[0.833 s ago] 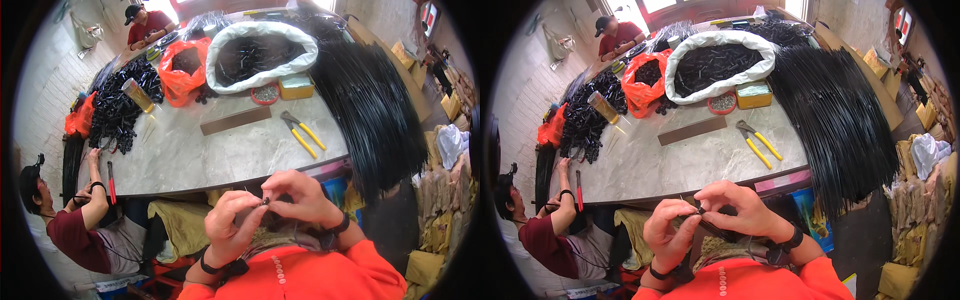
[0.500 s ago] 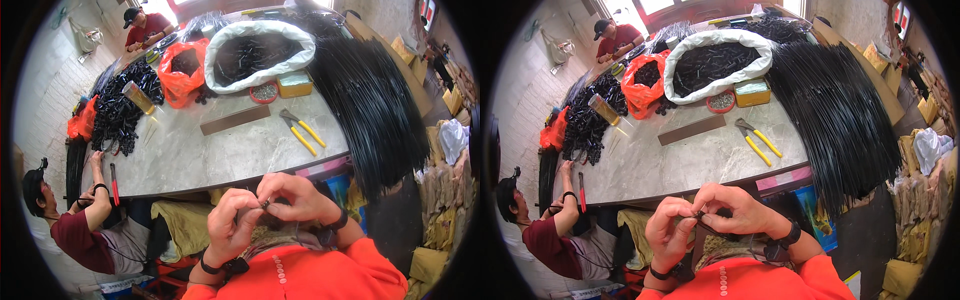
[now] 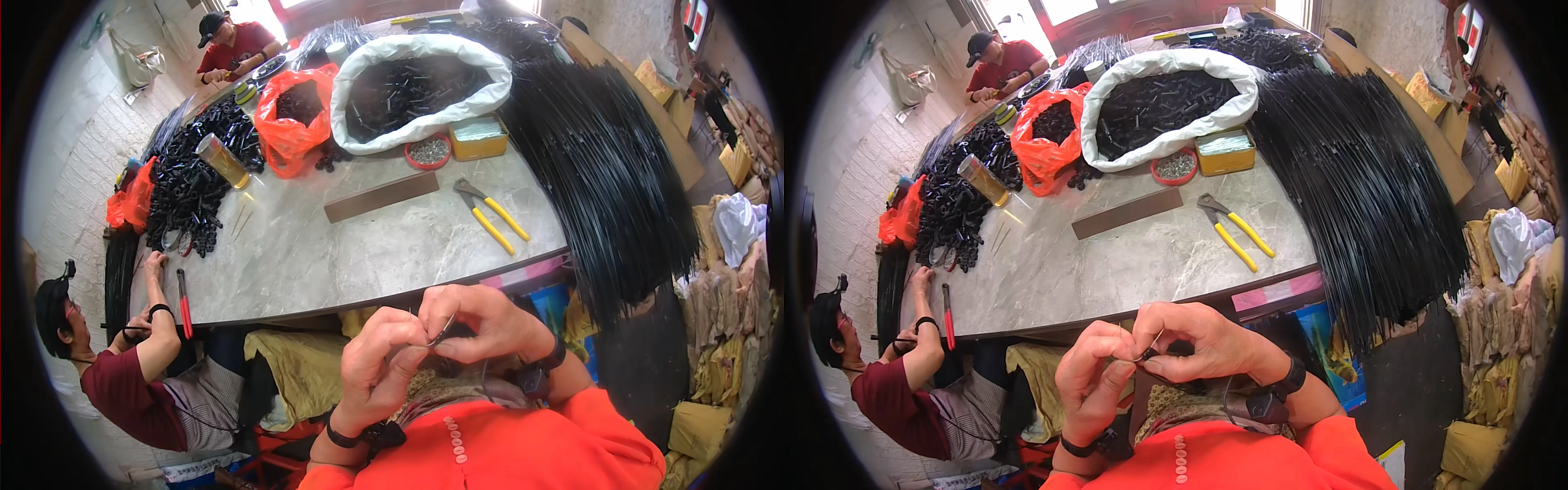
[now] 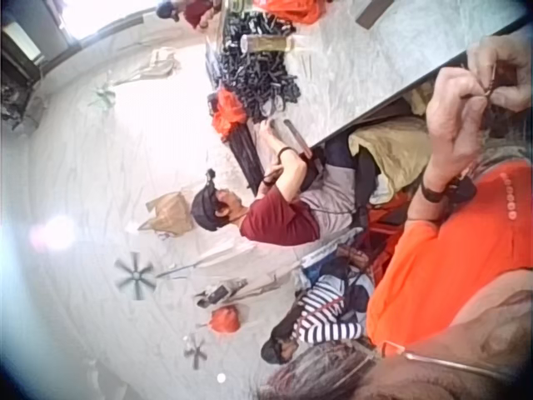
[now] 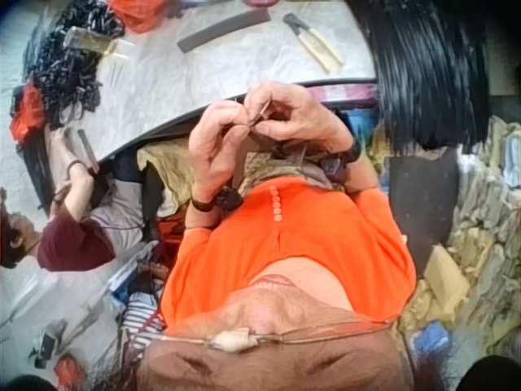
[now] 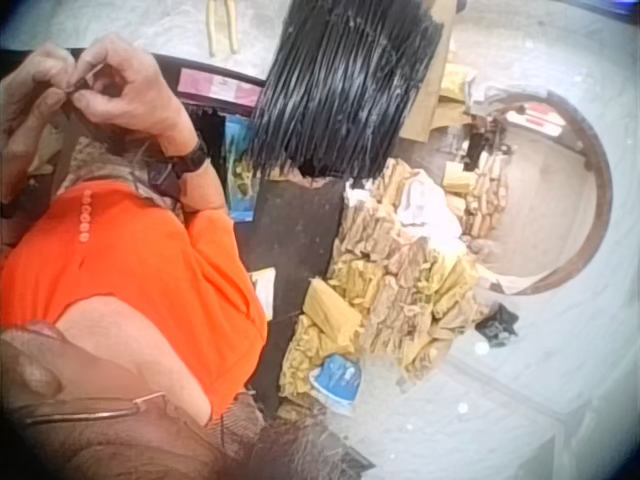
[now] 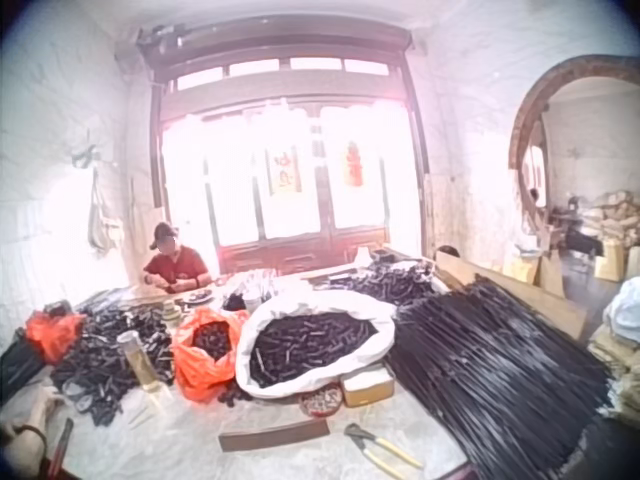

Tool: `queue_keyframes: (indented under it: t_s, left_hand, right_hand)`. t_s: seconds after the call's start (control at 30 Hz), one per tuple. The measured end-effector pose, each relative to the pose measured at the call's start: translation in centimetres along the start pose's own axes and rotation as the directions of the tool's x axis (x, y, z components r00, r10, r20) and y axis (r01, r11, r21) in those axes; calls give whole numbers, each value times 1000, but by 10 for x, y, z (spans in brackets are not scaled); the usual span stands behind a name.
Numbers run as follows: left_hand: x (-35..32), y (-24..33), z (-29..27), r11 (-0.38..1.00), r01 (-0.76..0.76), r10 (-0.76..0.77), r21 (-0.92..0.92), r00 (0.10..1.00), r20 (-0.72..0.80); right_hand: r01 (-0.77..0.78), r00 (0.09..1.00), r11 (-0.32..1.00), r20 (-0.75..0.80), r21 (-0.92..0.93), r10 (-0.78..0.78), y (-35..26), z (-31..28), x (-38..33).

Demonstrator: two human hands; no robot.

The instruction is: Assembling components for umbrellas at a workstation.

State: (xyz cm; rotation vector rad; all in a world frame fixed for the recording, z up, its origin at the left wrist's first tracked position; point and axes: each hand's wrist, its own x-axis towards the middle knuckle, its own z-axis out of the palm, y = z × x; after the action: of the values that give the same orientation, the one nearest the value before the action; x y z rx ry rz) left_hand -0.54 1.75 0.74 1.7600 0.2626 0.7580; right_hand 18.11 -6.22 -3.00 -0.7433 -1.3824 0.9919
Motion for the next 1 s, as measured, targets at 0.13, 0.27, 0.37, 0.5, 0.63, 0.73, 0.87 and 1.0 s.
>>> queue_keyframes:
  t_s: [0.13, 0.27, 0.37, 0.5, 0.63, 0.73, 0.87, 1.0]
  left_hand:
    - [-1, -8, 0, 994, 1, -2, -111, 1000, -11]
    - [-1, -17, 5, 985, -47, 34, -163, 996, -87]
    - [-3, -17, 6, 989, -44, 30, -141, 995, -98]
    - [-1, -15, 7, 996, -44, 37, -77, 995, -90]
    - [4, -16, 5, 987, -17, 6, -159, 998, -70]
    - [9, -15, 4, 974, 38, -48, -222, 998, -40]
    - [16, -20, 5, 940, 21, -18, -341, 1000, 12]
    - [9, -28, 2, 965, 9, -9, -262, 1000, 2]
  right_hand:
    - [-49, 990, 980, -117, 192, 73, -8, 6, -2]
    - [-68, 977, 974, -183, 217, 109, -2, -3, -11]
    - [-75, 971, 976, -207, 203, 118, -3, -1, -12]
    - [-26, 974, 996, -223, 87, 45, -7, 0, -13]
    - [-13, 975, 999, -223, 30, 19, -10, 2, -15]
    - [-1, 980, 1000, -201, -22, -4, -12, 0, -14]
    - [-31, 969, 994, -241, 109, 57, -14, -3, -11]
    - [-83, 982, 988, -156, 130, 103, -10, -11, -6]
